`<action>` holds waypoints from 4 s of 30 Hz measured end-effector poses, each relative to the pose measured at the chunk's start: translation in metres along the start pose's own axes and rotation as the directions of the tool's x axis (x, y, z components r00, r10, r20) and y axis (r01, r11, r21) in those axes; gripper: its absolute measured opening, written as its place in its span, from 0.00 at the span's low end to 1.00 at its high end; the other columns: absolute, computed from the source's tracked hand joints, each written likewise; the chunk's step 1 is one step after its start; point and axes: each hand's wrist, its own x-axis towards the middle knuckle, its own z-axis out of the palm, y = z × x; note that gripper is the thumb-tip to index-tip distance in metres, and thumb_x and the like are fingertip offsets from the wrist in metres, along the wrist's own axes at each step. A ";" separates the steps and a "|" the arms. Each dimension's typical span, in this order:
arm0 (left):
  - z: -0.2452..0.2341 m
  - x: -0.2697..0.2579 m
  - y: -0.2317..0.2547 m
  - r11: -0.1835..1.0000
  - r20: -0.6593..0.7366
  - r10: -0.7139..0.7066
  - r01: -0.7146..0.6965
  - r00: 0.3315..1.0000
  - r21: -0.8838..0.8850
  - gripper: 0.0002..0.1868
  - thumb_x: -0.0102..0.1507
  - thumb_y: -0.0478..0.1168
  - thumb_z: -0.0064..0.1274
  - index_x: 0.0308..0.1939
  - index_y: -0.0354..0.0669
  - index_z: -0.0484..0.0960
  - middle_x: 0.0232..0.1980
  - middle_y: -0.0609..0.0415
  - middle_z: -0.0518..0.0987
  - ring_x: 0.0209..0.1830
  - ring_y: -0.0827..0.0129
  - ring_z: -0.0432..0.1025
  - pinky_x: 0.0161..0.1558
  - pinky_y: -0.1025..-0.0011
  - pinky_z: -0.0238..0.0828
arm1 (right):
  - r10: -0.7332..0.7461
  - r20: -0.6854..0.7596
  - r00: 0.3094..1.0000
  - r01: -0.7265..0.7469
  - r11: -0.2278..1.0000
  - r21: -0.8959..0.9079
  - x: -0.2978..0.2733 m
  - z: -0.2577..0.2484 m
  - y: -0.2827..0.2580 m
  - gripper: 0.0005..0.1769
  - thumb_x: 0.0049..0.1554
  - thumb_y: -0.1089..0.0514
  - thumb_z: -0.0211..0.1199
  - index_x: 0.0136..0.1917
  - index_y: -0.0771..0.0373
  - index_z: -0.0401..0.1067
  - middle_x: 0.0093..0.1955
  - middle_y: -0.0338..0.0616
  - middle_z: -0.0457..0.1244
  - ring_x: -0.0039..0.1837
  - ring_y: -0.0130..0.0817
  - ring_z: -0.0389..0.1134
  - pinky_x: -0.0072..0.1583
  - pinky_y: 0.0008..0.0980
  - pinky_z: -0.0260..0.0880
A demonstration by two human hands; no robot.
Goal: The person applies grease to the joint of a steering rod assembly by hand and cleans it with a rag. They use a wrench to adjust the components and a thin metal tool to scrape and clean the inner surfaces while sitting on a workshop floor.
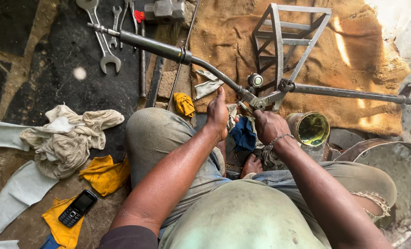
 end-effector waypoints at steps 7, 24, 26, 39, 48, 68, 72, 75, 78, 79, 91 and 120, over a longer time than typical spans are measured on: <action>0.000 0.006 0.000 1.000 0.010 -0.014 0.014 1.000 0.006 0.38 0.69 0.67 0.34 0.59 0.32 0.69 0.37 0.42 0.79 0.16 0.70 0.70 0.16 0.72 0.70 | 0.109 0.263 0.959 -0.084 0.991 -0.106 -0.018 -0.022 0.005 0.11 0.65 0.56 0.51 0.44 0.60 0.71 0.30 0.51 0.65 0.33 0.45 0.66 0.36 0.44 0.66; -0.001 0.010 -0.008 0.999 0.004 0.012 -0.012 1.000 0.052 0.40 0.70 0.70 0.32 0.45 0.30 0.74 0.31 0.45 0.77 0.14 0.70 0.69 0.15 0.72 0.68 | 0.231 0.491 0.840 -0.059 0.939 -0.340 0.044 -0.080 -0.039 0.09 0.61 0.61 0.55 0.44 0.64 0.76 0.35 0.50 0.69 0.34 0.37 0.71 0.37 0.34 0.78; 0.000 0.009 -0.008 0.998 -0.004 0.006 -0.006 1.000 0.060 0.39 0.69 0.70 0.32 0.46 0.31 0.73 0.32 0.45 0.77 0.15 0.70 0.70 0.16 0.72 0.69 | 0.127 0.522 0.844 0.024 0.962 -0.272 0.048 -0.080 -0.029 0.13 0.62 0.63 0.52 0.41 0.65 0.76 0.33 0.46 0.67 0.32 0.36 0.68 0.36 0.36 0.76; 0.005 0.004 0.000 0.995 -0.056 -0.018 0.024 0.998 0.099 0.33 0.67 0.68 0.30 0.59 0.47 0.66 0.36 0.45 0.78 0.16 0.72 0.69 0.17 0.72 0.71 | 0.067 0.152 0.986 -0.122 0.914 0.387 -0.041 -0.040 0.014 0.16 0.62 0.47 0.56 0.48 0.60 0.76 0.29 0.43 0.64 0.31 0.35 0.64 0.39 0.46 0.68; 0.005 0.001 0.001 0.999 -0.032 -0.035 0.035 0.999 -0.011 0.35 0.68 0.68 0.33 0.46 0.37 0.72 0.27 0.53 0.75 0.16 0.71 0.69 0.16 0.73 0.68 | 0.072 0.287 0.955 -0.010 0.977 -0.213 0.003 -0.078 -0.036 0.17 0.67 0.55 0.50 0.46 0.59 0.78 0.31 0.52 0.66 0.34 0.46 0.69 0.37 0.44 0.70; 0.003 0.003 -0.010 0.998 0.027 -0.005 0.004 1.000 0.060 0.40 0.67 0.70 0.32 0.57 0.33 0.64 0.43 0.39 0.80 0.17 0.69 0.71 0.17 0.72 0.70 | 0.075 0.096 0.993 -0.078 0.996 0.030 -0.009 -0.007 -0.012 0.07 0.61 0.57 0.52 0.47 0.62 0.66 0.32 0.58 0.64 0.36 0.58 0.67 0.40 0.55 0.66; 0.003 0.007 -0.013 0.999 0.003 -0.019 0.019 1.000 0.036 0.40 0.68 0.70 0.32 0.58 0.33 0.64 0.45 0.37 0.78 0.17 0.70 0.70 0.17 0.72 0.71 | 0.101 0.195 0.976 -0.082 0.991 -0.102 -0.018 -0.027 -0.008 0.13 0.67 0.55 0.46 0.45 0.61 0.66 0.27 0.50 0.62 0.30 0.46 0.63 0.34 0.47 0.65; 0.002 0.010 -0.016 0.999 0.010 0.001 -0.001 1.000 0.044 0.39 0.68 0.70 0.31 0.61 0.35 0.64 0.46 0.37 0.77 0.17 0.70 0.70 0.17 0.72 0.71 | 0.053 0.221 0.974 -0.016 0.986 -0.166 -0.016 -0.046 -0.004 0.21 0.71 0.55 0.41 0.39 0.57 0.69 0.26 0.45 0.61 0.28 0.39 0.60 0.31 0.38 0.64; 0.000 0.011 -0.018 0.996 0.000 0.001 -0.001 1.000 0.090 0.41 0.68 0.70 0.29 0.62 0.33 0.66 0.47 0.40 0.78 0.18 0.70 0.71 0.18 0.72 0.72 | 0.052 0.258 0.965 0.008 0.973 -0.229 0.003 -0.061 -0.006 0.20 0.69 0.58 0.43 0.40 0.57 0.73 0.26 0.43 0.61 0.27 0.33 0.59 0.29 0.35 0.62; 0.001 0.011 -0.018 0.996 0.004 -0.001 0.001 1.000 0.086 0.41 0.68 0.70 0.29 0.62 0.35 0.66 0.46 0.41 0.78 0.19 0.70 0.72 0.18 0.72 0.73 | 0.084 0.302 0.950 0.001 0.963 -0.271 0.014 -0.064 -0.010 0.18 0.68 0.58 0.44 0.42 0.57 0.73 0.27 0.43 0.61 0.27 0.32 0.59 0.28 0.34 0.63; 0.005 0.001 -0.013 0.998 0.015 -0.018 0.017 1.000 0.066 0.33 0.70 0.69 0.29 0.56 0.44 0.68 0.36 0.53 0.72 0.23 0.76 0.67 0.20 0.73 0.70 | 0.298 0.615 0.731 0.110 0.837 -0.536 0.083 -0.111 -0.079 0.11 0.66 0.53 0.57 0.61 0.51 0.74 0.41 0.40 0.67 0.39 0.29 0.66 0.43 0.30 0.71; 0.004 0.017 -0.014 0.990 -0.113 -0.088 0.074 0.990 -0.120 0.36 0.70 0.69 0.30 0.47 0.36 0.71 0.32 0.47 0.78 0.16 0.66 0.69 0.18 0.68 0.70 | 0.017 0.096 0.995 -0.008 0.995 -0.100 -0.013 -0.046 -0.006 0.10 0.63 0.56 0.50 0.43 0.60 0.69 0.29 0.53 0.64 0.34 0.52 0.67 0.37 0.50 0.66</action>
